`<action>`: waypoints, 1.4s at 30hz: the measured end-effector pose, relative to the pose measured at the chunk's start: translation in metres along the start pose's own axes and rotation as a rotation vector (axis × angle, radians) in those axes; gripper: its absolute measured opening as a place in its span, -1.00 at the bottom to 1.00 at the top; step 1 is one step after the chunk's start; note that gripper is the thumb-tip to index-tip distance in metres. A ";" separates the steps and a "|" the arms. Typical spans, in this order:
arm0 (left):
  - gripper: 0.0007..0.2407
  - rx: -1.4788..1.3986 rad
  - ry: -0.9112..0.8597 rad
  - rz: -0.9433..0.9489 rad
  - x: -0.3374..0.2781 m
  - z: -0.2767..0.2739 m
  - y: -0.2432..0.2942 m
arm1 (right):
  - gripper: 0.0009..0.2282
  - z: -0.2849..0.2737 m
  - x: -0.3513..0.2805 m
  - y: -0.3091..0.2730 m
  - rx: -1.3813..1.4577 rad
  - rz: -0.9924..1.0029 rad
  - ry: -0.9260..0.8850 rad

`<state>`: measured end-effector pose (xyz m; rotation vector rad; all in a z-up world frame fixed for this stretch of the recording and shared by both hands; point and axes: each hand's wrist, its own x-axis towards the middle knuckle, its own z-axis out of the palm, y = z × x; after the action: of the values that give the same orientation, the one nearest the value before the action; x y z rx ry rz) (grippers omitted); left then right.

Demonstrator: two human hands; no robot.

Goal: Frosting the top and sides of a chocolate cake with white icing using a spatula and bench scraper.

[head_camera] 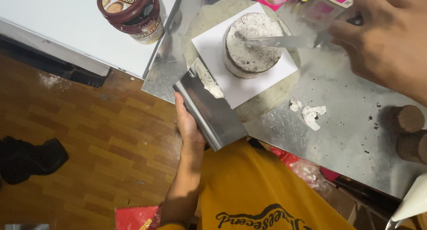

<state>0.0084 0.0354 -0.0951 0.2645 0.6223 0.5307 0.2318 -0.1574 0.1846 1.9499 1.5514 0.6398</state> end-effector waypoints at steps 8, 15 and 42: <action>-0.49 0.025 0.024 -0.002 -0.005 0.009 0.005 | -0.57 0.001 -0.023 0.005 -0.181 -0.116 -0.145; -0.46 0.039 0.067 0.002 -0.004 0.010 0.003 | -0.73 0.118 -0.100 0.029 0.171 -0.091 -0.004; -0.43 0.091 0.098 0.007 -0.006 0.009 0.003 | -0.60 0.001 -0.001 -0.008 -0.192 -0.073 -0.051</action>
<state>0.0087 0.0345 -0.0838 0.3277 0.7417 0.5249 0.2265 -0.1573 0.1778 1.7468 1.4665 0.6771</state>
